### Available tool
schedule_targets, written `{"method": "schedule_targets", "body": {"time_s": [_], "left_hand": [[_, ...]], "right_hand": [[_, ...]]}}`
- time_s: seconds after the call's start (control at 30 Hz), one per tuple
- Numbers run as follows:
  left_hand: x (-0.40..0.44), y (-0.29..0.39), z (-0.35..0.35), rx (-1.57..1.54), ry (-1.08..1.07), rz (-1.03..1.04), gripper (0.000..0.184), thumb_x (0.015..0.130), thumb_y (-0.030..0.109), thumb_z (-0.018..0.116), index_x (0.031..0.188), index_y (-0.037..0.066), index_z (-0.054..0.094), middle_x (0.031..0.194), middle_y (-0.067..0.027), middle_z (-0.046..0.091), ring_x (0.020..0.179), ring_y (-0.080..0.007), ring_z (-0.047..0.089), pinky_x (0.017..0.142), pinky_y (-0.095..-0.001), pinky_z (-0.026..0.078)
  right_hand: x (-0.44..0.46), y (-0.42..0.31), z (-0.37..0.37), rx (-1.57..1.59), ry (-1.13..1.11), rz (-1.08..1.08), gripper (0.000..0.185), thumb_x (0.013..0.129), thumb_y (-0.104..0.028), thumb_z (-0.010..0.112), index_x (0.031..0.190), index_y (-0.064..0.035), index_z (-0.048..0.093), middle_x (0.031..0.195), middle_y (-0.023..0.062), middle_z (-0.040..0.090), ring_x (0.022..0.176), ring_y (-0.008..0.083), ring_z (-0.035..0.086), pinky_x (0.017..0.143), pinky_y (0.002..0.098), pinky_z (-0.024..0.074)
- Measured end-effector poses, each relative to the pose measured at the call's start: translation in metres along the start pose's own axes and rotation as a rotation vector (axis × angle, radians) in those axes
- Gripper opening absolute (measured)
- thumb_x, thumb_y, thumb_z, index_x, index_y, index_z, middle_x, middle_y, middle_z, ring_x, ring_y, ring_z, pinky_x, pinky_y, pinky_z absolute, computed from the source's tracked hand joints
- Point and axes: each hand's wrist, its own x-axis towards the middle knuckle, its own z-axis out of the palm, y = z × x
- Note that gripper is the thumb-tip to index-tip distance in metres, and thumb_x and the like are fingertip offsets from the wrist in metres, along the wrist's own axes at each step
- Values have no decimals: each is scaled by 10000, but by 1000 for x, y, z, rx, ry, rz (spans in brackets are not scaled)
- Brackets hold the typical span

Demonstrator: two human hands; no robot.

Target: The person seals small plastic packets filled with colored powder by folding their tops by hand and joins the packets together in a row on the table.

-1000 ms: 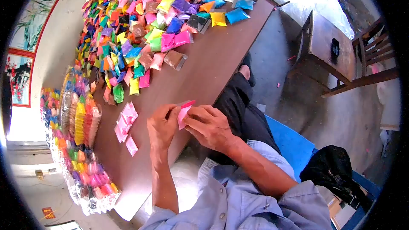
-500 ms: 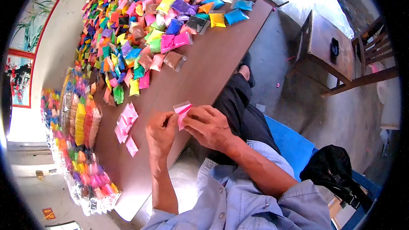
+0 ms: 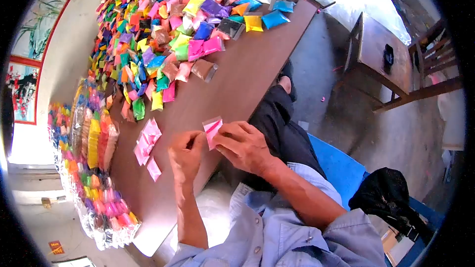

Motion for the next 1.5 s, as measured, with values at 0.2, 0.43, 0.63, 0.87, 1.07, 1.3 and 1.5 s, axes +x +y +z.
{"method": "schedule_targets", "body": {"time_s": [0.2, 0.43, 0.63, 0.87, 1.07, 1.3, 1.5], "left_hand": [[14, -4, 8, 92, -10, -81, 91, 899, 100, 728, 929, 14, 726, 862, -137, 712, 725, -298, 678, 669, -375, 528], [-5, -24, 9, 129, 181, 60, 74, 913, 115, 727, 907, 42, 720, 848, -132, 701, 739, -320, 681, 655, -400, 540], [-44, -33, -13, 187, 292, 2, 61, 900, 98, 749, 940, 59, 725, 832, -132, 693, 716, -312, 687, 636, -402, 544], [-75, -50, -44, 162, 519, -105, 67, 921, 79, 716, 946, 18, 734, 814, -105, 708, 721, -192, 670, 665, -323, 538], [-88, -128, -116, 159, 857, -239, 134, 972, 151, 693, 944, 21, 709, 743, -28, 651, 638, -98, 574, 570, -268, 465], [-86, -195, -163, -17, 913, -454, 205, 994, 195, 681, 963, -7, 706, 756, -22, 637, 631, -78, 550, 567, -239, 444], [-64, -226, -177, -88, 893, -520, 221, 989, 207, 677, 977, -11, 714, 773, -22, 648, 672, -96, 578, 597, -247, 460]], "right_hand": [[-3, 2, 0, -9, -46, -9, 278, 788, -106, 830, 1043, -141, 724, 1105, 55, 677, 979, 296, 676, 867, 378, 565], [-4, -2, 0, 84, 25, 111, 214, 805, -48, 821, 999, -90, 741, 1080, 74, 702, 984, 281, 684, 849, 363, 569], [5, -3, 3, 159, 132, 240, 183, 823, 41, 801, 981, -36, 748, 1012, 113, 714, 875, 267, 708, 730, 328, 583], [23, -20, 4, -183, -43, 106, 283, 775, -132, 853, 1027, -104, 728, 1089, 91, 692, 975, 307, 678, 834, 406, 561], [23, -20, 10, -306, -97, 77, 256, 798, -105, 823, 1037, -99, 730, 1110, 79, 690, 979, 313, 677, 830, 404, 561], [27, -18, 10, -321, -112, 85, 249, 820, -89, 810, 1056, -81, 734, 1138, 74, 708, 985, 314, 695, 826, 408, 570], [33, -14, 11, -394, -186, 39, 286, 818, -86, 820, 1089, -61, 734, 1169, 105, 708, 1042, 327, 695, 871, 422, 573]]}}
